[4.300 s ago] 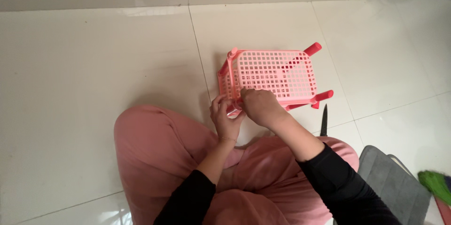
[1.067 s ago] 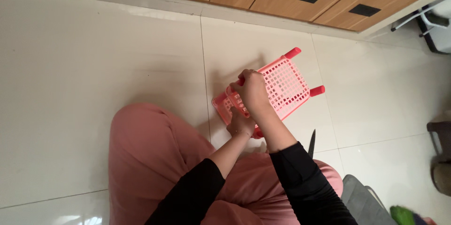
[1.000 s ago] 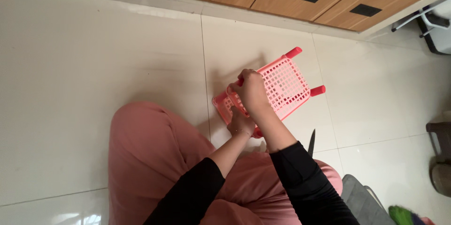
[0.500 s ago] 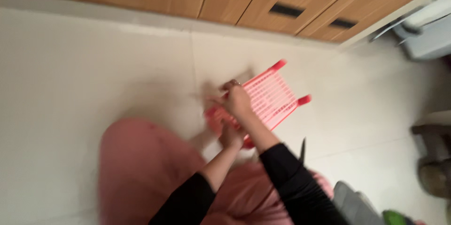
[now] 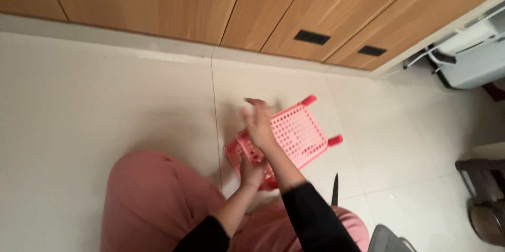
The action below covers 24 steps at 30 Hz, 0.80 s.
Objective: The person assembles a pink plastic basket by inserting red cylindrical connectors into the corner holes of two basket halves. They align the halves, insert the connectors, and press them into place to form a complete basket.
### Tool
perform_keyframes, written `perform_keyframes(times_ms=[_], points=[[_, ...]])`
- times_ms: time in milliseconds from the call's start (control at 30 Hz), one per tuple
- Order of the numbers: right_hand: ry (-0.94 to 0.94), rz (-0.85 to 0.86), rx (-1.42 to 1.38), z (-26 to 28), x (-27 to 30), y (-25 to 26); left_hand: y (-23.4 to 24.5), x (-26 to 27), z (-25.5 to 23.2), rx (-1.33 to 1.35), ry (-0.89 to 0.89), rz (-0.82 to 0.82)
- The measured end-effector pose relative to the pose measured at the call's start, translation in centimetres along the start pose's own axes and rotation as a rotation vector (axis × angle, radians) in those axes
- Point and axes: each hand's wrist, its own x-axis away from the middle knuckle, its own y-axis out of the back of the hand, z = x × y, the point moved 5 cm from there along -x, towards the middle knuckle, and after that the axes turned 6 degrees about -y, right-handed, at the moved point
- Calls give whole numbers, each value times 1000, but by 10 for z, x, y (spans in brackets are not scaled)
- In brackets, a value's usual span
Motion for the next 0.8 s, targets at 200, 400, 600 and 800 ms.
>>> perform_keyframes(times_ms=[200, 400, 600, 800], points=[[-214, -370, -683, -108, 40, 129, 25, -8, -51, 189, -158, 174], [-731, -517, -947, -196, 114, 191, 34, 3, -132, -490, -913, 552], [-973, -334, -1115, -214, 159, 143, 38, -1, -137, -850, -1323, 844], [-942, -417, -1095, -230, 165, 130, 60, -19, -98, -1026, -1483, 783]])
